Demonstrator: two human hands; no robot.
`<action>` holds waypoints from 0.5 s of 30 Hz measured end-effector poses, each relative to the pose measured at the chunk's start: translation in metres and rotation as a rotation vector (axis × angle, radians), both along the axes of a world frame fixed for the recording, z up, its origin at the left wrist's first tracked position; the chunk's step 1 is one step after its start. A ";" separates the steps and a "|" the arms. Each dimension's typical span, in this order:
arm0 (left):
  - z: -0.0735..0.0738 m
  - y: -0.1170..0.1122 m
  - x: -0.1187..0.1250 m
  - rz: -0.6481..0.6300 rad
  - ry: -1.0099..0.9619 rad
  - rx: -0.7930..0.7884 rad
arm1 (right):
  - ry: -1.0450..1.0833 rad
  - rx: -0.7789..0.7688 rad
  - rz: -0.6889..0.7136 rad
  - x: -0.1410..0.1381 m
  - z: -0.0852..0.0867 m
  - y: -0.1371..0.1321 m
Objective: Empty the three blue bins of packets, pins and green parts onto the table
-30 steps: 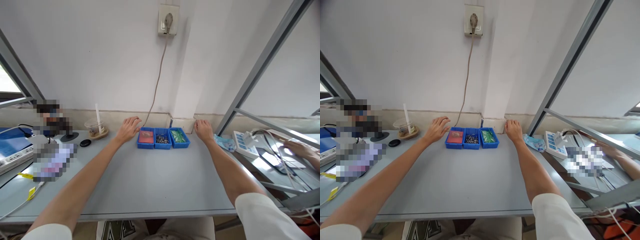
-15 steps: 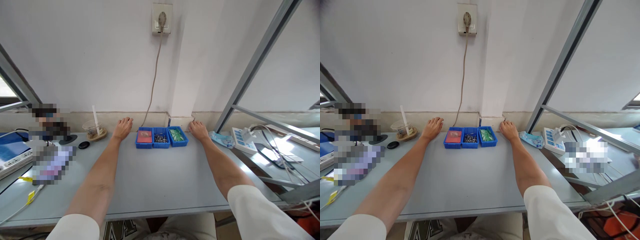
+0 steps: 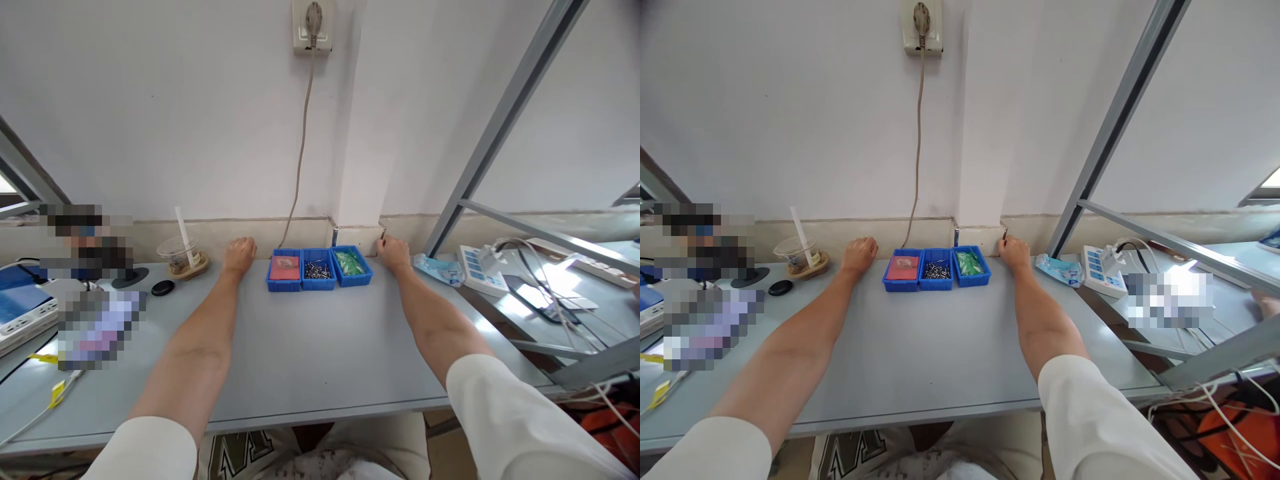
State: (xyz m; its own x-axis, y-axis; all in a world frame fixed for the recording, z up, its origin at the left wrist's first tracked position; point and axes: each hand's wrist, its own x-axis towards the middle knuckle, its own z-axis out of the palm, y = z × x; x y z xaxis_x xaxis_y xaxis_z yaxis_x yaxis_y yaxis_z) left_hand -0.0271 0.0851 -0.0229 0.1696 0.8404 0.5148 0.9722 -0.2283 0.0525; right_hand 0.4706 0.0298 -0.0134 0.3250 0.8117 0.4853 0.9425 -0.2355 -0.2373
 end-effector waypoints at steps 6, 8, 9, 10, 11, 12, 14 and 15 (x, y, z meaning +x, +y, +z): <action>0.000 0.004 0.005 0.118 -0.158 -0.075 | 0.128 0.018 -0.125 0.008 0.015 0.007; 0.003 0.004 0.006 0.138 -0.219 -0.088 | 0.164 0.018 -0.145 0.010 0.019 0.008; 0.004 0.005 0.007 0.147 -0.252 -0.093 | 0.182 0.018 -0.151 0.010 0.021 0.008; 0.006 0.005 0.007 0.154 -0.288 -0.098 | 0.200 0.018 -0.156 0.009 0.022 0.008; 0.007 0.006 0.008 0.162 -0.327 -0.101 | 0.217 0.018 -0.156 0.009 0.024 0.007; 0.008 0.007 0.008 0.171 -0.370 -0.103 | 0.232 0.019 -0.150 0.007 0.025 0.007; 0.010 0.009 0.010 0.195 -0.471 -0.104 | 0.250 0.027 -0.112 0.003 0.029 0.006; 0.011 0.010 0.010 0.208 -0.527 -0.104 | 0.250 0.036 -0.072 0.001 0.031 0.005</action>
State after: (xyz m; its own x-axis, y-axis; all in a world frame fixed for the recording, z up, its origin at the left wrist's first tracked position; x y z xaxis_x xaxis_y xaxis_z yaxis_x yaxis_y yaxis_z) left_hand -0.0167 0.0956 -0.0120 -0.2618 0.8793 0.3979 0.8323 -0.0030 0.5543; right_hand 0.4715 0.0346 0.0173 0.4949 0.7659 0.4106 0.8347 -0.2875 -0.4697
